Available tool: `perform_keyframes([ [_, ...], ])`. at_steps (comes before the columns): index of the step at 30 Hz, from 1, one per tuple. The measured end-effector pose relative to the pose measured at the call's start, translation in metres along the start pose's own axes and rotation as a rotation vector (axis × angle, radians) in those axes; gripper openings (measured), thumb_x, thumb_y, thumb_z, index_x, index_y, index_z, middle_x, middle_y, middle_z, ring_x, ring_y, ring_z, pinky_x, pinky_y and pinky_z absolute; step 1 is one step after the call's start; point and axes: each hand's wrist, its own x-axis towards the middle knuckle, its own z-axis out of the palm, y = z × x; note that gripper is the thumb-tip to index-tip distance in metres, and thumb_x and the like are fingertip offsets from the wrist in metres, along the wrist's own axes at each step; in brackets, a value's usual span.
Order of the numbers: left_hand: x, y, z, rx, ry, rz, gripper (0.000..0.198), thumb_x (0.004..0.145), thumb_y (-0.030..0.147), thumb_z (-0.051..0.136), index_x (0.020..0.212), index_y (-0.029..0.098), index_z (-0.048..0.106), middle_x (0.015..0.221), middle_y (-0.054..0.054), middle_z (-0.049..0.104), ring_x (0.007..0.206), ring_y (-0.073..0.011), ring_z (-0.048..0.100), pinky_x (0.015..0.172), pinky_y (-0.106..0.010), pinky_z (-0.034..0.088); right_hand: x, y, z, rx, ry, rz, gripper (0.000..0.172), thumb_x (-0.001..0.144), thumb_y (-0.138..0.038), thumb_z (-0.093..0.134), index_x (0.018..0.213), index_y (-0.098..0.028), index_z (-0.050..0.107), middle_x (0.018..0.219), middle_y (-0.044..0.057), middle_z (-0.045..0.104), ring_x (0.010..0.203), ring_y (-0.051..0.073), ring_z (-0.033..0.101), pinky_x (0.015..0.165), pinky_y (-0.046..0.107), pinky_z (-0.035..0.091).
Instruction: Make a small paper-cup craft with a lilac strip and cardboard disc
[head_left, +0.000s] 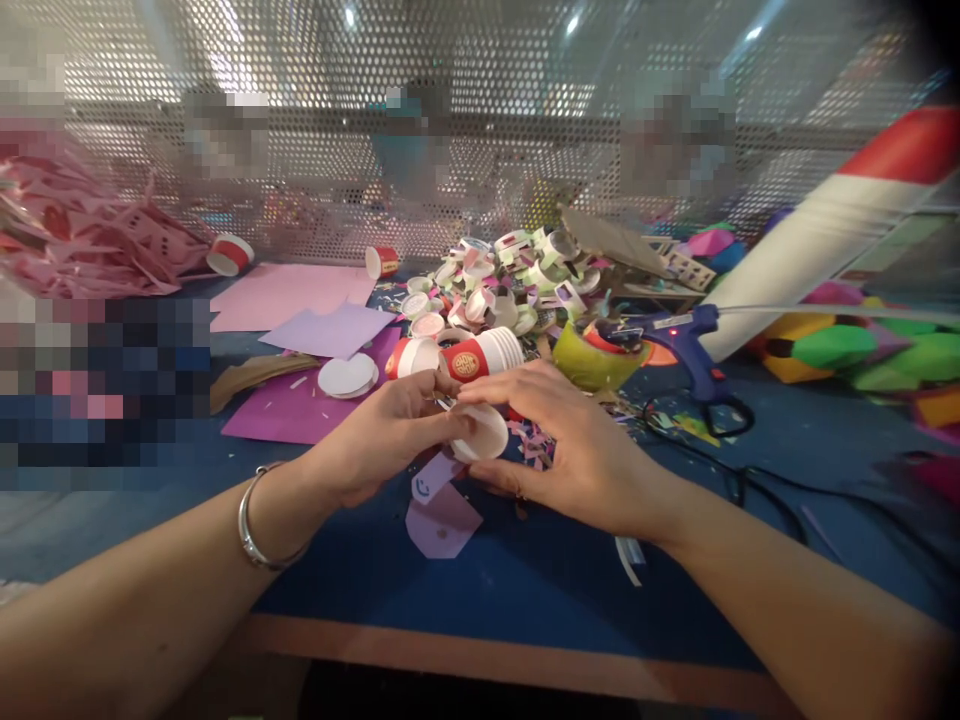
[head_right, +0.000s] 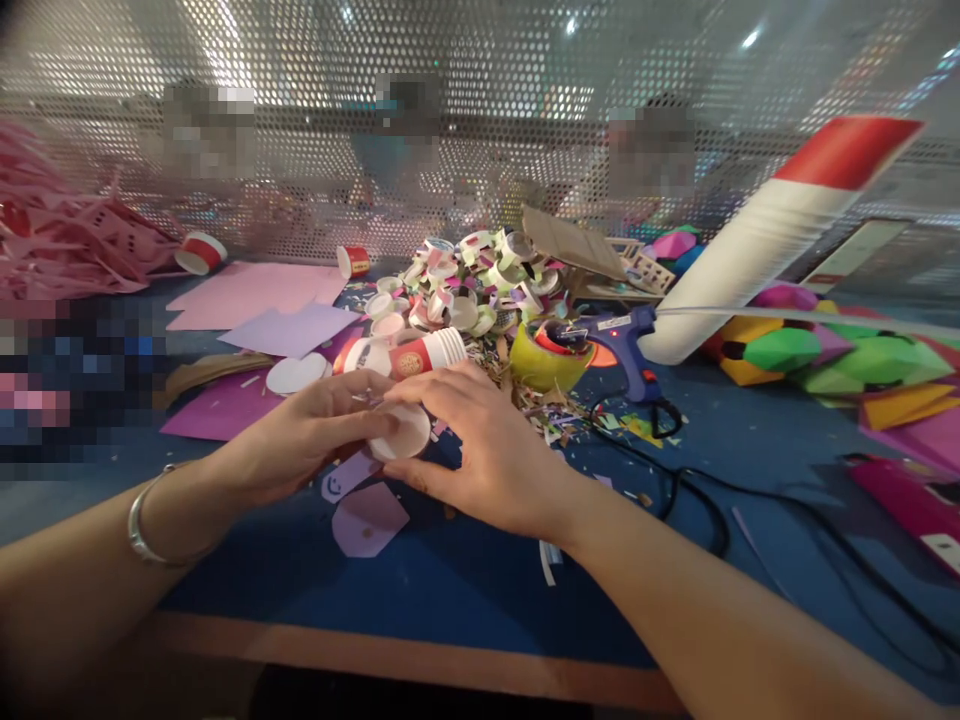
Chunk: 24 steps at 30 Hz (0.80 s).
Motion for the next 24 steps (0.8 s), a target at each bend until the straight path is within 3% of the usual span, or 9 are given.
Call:
perform_keyframes([
  [3, -0.001, 0.004, -0.001, -0.119, 0.016, -0.076, 0.021, 0.087, 0.034, 0.068, 0.093, 0.014, 0.07, 0.08, -0.004, 0.07, 0.069, -0.0136, 0.063, 0.064, -0.025, 0.051, 0.0, 0.0, -0.003, 0.114, 0.003, 0.085, 0.043, 0.084, -0.04, 0.074, 0.123, -0.027, 0.063, 0.125, 0.005, 0.067, 0.119, 0.025, 0.059, 0.105, 0.042, 0.044],
  [7, 0.001, 0.009, -0.006, -0.348, -0.025, -0.157, 0.018, 0.083, 0.018, 0.056, 0.091, 0.012, 0.07, 0.078, -0.006, 0.069, 0.072, -0.0153, 0.065, 0.073, -0.027, 0.053, 0.0, -0.001, -0.009, 0.323, 0.038, 0.216, 0.04, 0.086, -0.039, 0.073, 0.123, -0.027, 0.064, 0.125, 0.006, 0.067, 0.114, 0.025, 0.063, 0.096, 0.039, 0.051],
  [13, -0.003, 0.002, -0.003, -0.33, -0.162, -0.001, 0.038, 0.077, 0.012, 0.072, 0.115, 0.018, 0.068, 0.114, -0.008, 0.069, 0.1, -0.0199, 0.066, 0.089, -0.032, 0.055, 0.0, -0.001, -0.009, 0.503, 0.093, 0.308, 0.038, 0.085, -0.032, 0.074, 0.12, -0.025, 0.063, 0.115, 0.005, 0.07, 0.102, 0.021, 0.067, 0.087, 0.035, 0.055],
  [15, -0.005, -0.001, 0.002, -0.256, -0.143, 0.048, 0.039, 0.08, 0.012, 0.075, 0.117, 0.021, 0.067, 0.119, -0.006, 0.067, 0.102, -0.0186, 0.065, 0.089, -0.031, 0.055, 0.0, 0.0, -0.008, 0.518, 0.103, 0.301, 0.039, 0.084, -0.031, 0.075, 0.12, -0.024, 0.062, 0.113, 0.005, 0.07, 0.099, 0.02, 0.067, 0.085, 0.033, 0.056],
  [21, -0.006, -0.002, 0.012, -0.2, -0.012, 0.152, 0.033, 0.081, 0.013, 0.076, 0.111, 0.018, 0.064, 0.103, -0.004, 0.071, 0.094, -0.0155, 0.067, 0.087, -0.028, 0.054, 0.0, 0.001, -0.006, 0.56, 0.107, 0.289, 0.038, 0.087, -0.031, 0.072, 0.123, -0.024, 0.062, 0.117, 0.006, 0.069, 0.104, 0.019, 0.067, 0.087, 0.032, 0.055],
  [24, -0.005, -0.003, 0.012, -0.156, 0.028, 0.225, 0.037, 0.079, 0.013, 0.077, 0.112, 0.018, 0.061, 0.111, -0.004, 0.068, 0.1, -0.0181, 0.066, 0.089, -0.031, 0.055, 0.0, 0.001, -0.006, 0.569, 0.118, 0.289, 0.037, 0.088, -0.033, 0.071, 0.123, -0.024, 0.062, 0.115, 0.006, 0.07, 0.103, 0.02, 0.067, 0.086, 0.033, 0.056],
])
